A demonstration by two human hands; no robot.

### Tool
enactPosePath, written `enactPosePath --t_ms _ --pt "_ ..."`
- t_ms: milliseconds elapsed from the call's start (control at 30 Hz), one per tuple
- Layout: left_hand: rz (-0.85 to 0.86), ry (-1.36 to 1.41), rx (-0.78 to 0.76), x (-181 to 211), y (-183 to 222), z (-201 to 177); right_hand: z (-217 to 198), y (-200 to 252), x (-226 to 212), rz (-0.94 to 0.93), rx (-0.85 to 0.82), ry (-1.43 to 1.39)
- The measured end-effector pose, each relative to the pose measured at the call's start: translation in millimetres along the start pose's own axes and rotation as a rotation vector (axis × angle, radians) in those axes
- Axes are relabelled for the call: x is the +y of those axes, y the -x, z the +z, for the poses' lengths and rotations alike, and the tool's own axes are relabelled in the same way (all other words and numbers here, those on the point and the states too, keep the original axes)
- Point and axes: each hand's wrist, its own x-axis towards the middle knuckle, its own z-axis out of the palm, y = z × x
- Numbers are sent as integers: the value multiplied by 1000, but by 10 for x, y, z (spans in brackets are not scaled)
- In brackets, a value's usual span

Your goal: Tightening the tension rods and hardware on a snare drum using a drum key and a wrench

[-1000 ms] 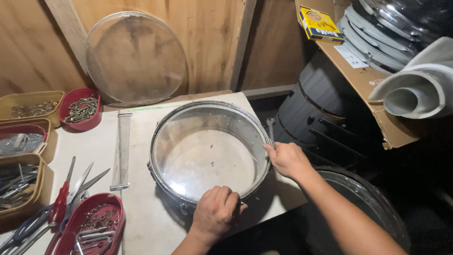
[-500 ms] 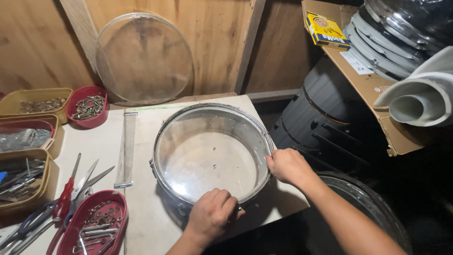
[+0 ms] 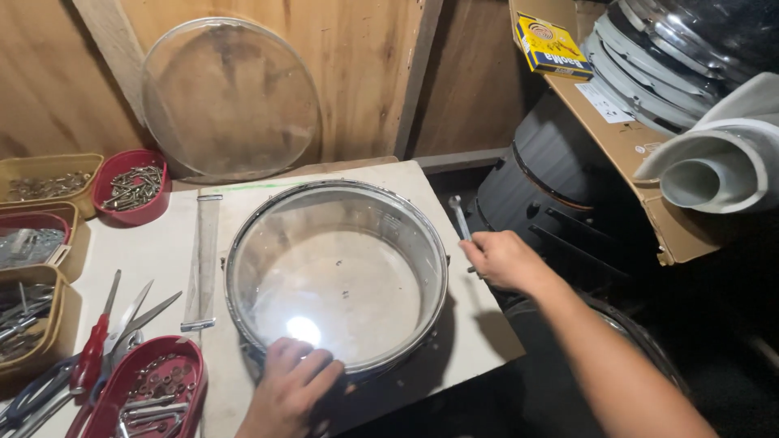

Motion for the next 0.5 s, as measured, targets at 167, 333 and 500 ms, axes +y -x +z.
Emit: enactPosePath --t_ms 167,333,500 --pt "-74 -91 83 19 139 -91 129 -143 -96 -84 -43 38" --pt "-92 -99 70 47 89 -161 301 -368 -95 -169 -37 136" --pt "-93 -72 78 67 37 -195 338 -468 -148 -244 -115 263"
